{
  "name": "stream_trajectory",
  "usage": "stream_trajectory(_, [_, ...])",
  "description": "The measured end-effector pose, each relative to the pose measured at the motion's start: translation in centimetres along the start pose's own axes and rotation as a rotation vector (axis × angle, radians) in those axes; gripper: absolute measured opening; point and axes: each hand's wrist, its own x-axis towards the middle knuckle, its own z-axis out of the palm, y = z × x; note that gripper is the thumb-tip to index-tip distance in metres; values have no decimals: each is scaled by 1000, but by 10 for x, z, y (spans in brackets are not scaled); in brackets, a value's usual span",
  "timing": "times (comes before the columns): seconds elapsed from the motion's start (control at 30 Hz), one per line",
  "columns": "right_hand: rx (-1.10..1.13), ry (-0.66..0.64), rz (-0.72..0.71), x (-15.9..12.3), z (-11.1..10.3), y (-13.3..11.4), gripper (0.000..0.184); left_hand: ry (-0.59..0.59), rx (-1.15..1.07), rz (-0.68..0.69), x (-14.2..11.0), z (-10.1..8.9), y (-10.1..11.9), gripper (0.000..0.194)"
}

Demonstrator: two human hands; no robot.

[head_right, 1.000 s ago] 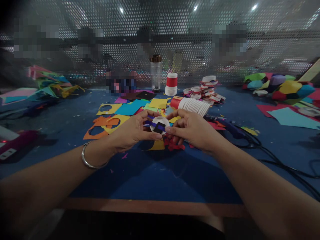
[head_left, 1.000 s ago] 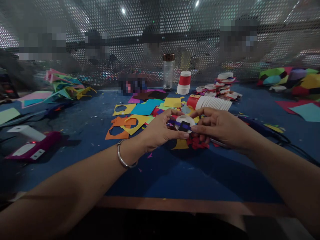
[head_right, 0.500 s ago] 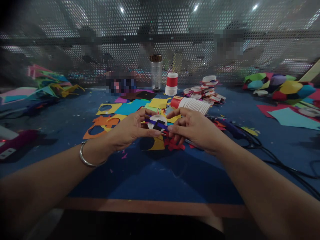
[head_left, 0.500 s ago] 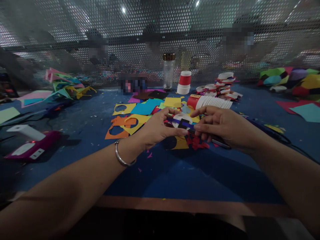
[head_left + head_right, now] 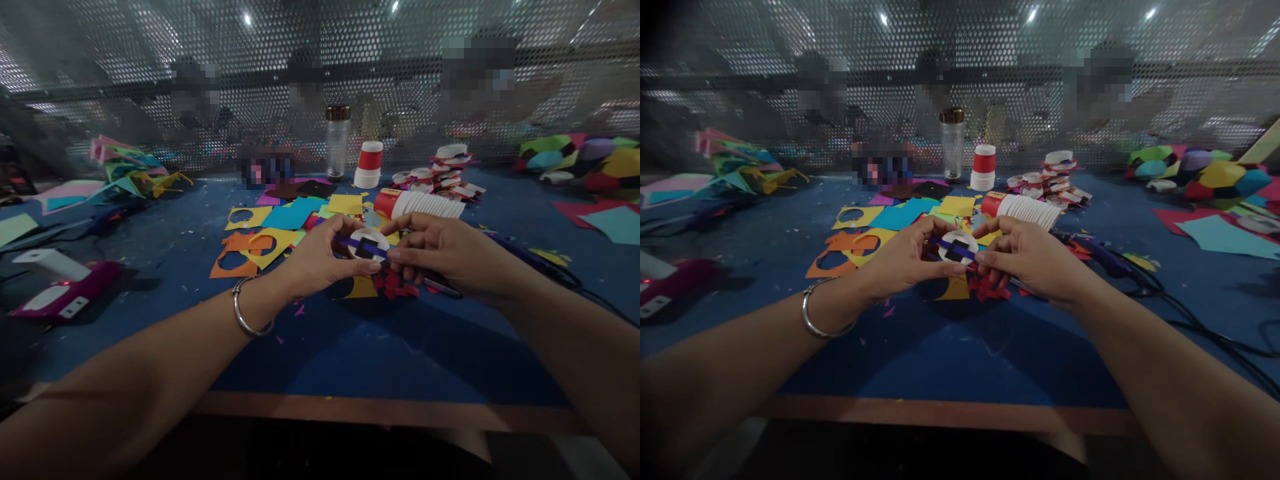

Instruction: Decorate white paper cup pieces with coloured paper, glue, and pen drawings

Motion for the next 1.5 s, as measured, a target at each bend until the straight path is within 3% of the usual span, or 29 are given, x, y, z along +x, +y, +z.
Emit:
stream_trajectory(0.53, [-18,11,13,-1,0,-3,54,13,53,52,1,-3,-1,54])
stream_trajectory(1.1, [-147,14,-61,3,-6,5,46,58,158,89,-1,1,0,52])
stream_trajectory(1.33, [-322,109,-165,4,-7,10,47,-16,156,125,-2,-1,3,49])
stream_trajectory(1.5, [-227,18,-166,4,-4,11,52,-84,196,159,-5,1,7,51])
